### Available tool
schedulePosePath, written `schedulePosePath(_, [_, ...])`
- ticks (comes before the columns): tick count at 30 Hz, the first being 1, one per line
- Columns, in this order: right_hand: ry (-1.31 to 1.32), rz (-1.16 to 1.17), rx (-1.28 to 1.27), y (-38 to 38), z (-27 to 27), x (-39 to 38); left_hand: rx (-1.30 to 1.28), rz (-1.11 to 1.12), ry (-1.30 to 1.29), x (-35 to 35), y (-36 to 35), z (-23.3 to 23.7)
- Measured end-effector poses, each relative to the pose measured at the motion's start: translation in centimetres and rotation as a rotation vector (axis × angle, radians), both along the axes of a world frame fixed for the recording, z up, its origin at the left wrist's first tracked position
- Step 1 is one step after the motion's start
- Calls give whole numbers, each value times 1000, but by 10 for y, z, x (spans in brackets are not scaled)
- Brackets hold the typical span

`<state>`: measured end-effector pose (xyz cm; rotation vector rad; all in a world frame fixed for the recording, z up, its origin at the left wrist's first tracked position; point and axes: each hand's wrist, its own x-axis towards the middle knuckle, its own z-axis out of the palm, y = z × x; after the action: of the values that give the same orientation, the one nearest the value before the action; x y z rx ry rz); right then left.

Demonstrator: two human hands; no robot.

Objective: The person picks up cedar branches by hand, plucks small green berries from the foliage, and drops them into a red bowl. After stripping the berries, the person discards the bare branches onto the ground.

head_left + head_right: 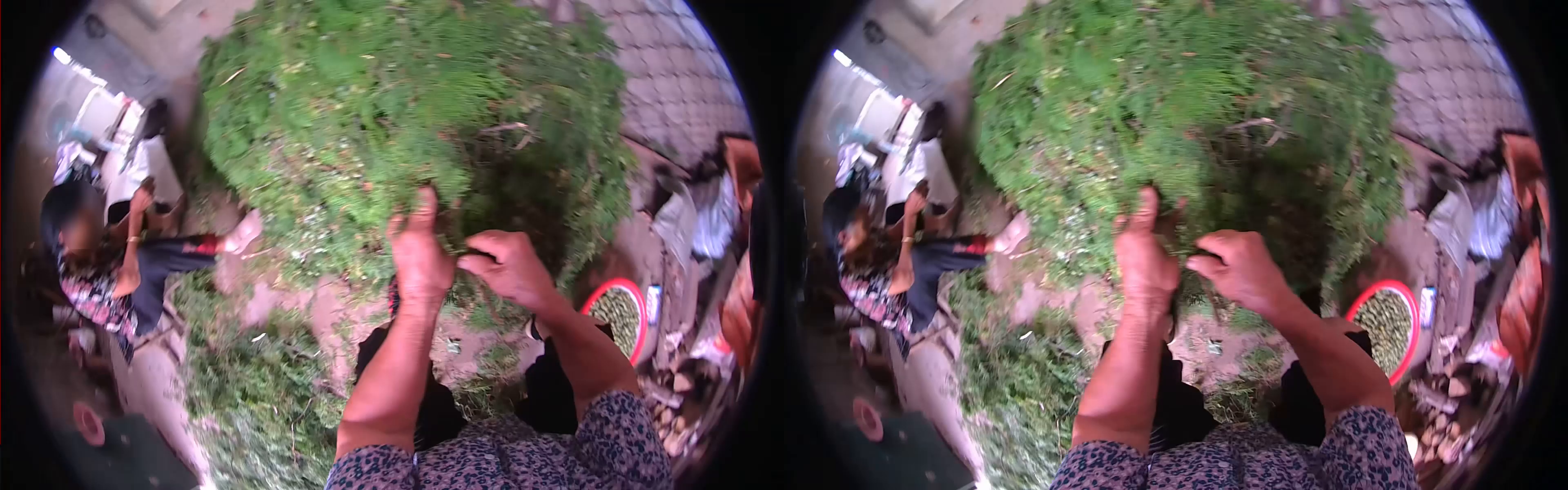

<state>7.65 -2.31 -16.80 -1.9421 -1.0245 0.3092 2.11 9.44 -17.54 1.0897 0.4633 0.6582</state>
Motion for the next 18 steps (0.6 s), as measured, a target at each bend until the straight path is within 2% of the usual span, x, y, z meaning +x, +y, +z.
schedulePosePath(1, [-4,46,-35,0,-3,0,-600,34,-103,3,2,16])
schedulePosePath(3, [-17,12,12,3,-9,-4,-535,134,-67,8,0,10])
schedulePosePath(5, [113,19,161,4,-12,-5,-558,-10,-195,8,5,7])
schedulePosePath(7, [79,-5,148,3,-3,-6,-538,-45,-230,7,5,14])
schedulePosePath(9, [118,-88,151,1,2,-4,-409,-147,-349,8,8,9])
schedulePosePath(11, [72,-117,180,-2,2,0,-431,-230,-376,7,10,7])
schedulePosePath(13, [28,-143,215,-3,0,3,-215,-126,-142,6,6,7])
schedulePosePath(14, [-35,-150,214,-3,-1,4,-216,-40,-104,4,-1,17])
schedulePosePath(15, [-98,-156,211,-3,-3,5,-217,-51,-106,4,-3,16])
schedulePosePath(17, [-134,-133,216,-5,-5,5,56,-63,62,2,-5,13])
schedulePosePath(18, [-157,-122,176,-5,-5,3,-10,16,68,5,-12,19])
